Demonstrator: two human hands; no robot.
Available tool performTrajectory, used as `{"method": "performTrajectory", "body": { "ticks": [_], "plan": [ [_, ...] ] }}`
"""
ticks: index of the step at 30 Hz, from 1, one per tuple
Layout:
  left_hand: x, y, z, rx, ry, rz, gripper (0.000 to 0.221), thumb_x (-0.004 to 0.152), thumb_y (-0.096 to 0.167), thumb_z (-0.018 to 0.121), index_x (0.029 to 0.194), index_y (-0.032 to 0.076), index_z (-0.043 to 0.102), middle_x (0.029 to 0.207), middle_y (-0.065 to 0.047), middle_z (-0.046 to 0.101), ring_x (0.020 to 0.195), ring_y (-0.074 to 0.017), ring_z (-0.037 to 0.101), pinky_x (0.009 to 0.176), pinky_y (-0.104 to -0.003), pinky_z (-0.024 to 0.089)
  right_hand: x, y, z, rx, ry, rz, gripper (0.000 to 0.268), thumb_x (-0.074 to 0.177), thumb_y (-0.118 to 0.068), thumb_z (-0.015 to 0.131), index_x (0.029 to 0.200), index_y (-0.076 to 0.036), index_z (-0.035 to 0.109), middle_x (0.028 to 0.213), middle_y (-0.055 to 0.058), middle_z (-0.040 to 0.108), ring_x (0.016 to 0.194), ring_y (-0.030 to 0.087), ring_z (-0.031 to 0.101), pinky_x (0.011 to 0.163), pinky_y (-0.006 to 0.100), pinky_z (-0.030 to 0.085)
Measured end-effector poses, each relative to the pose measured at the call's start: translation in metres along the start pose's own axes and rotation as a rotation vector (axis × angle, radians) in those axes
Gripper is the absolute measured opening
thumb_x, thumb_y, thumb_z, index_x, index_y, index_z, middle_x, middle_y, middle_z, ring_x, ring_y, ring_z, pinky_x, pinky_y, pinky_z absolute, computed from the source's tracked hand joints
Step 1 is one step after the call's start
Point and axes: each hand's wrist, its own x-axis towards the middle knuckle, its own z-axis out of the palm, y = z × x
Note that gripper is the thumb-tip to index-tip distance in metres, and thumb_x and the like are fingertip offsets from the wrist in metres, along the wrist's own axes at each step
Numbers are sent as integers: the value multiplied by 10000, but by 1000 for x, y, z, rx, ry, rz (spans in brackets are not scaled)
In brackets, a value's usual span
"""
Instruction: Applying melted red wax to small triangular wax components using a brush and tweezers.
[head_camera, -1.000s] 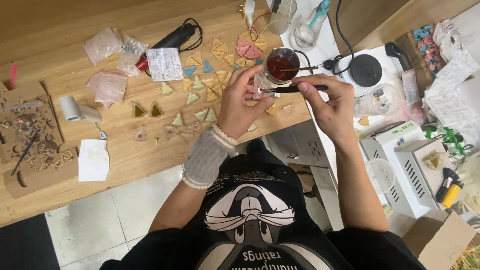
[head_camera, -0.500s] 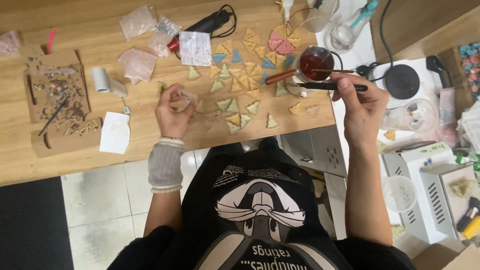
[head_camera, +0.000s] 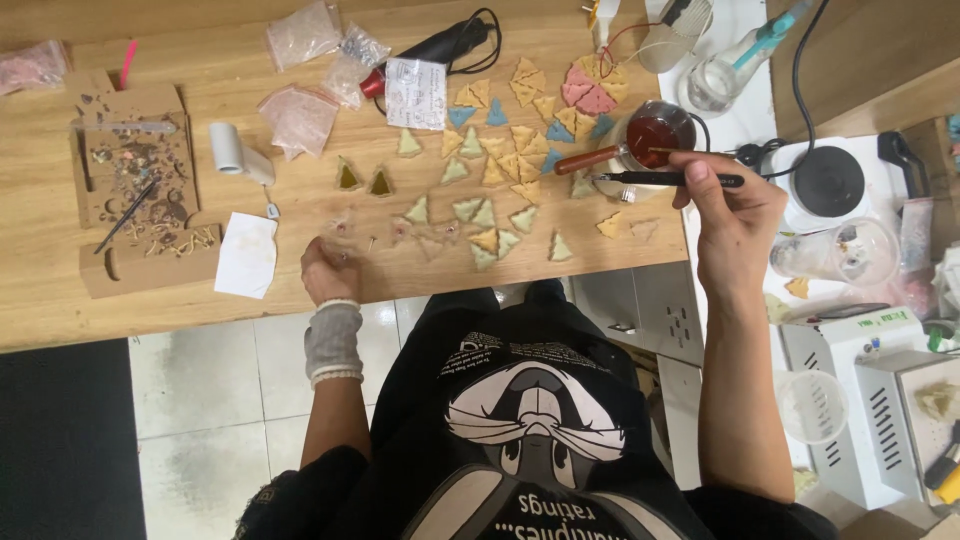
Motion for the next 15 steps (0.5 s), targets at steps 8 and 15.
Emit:
{"method": "performTrajectory", "body": {
  "ticks": [8,15],
  "plan": [
    [52,128,-75,-212,67,76,682,744,67,834,1355,-26,545,1369,-216,507,1203,-385,559,1038,-456,491,4,-2,-10,43,91,-23,208,1073,-120,688,1148,70,731,1029,92,737,836,134,609,816,275,499],
    [110,288,-138,-443,162,459,439,880,31,806,1280,20,624,1388,-181,546,1313,-349,560,1090,-435,482,1,-7,-23,-12,174,-38,263,1078,-170,668,1140,76,735,902,53,684,840,111,568,845,250,452]
  ]
}}
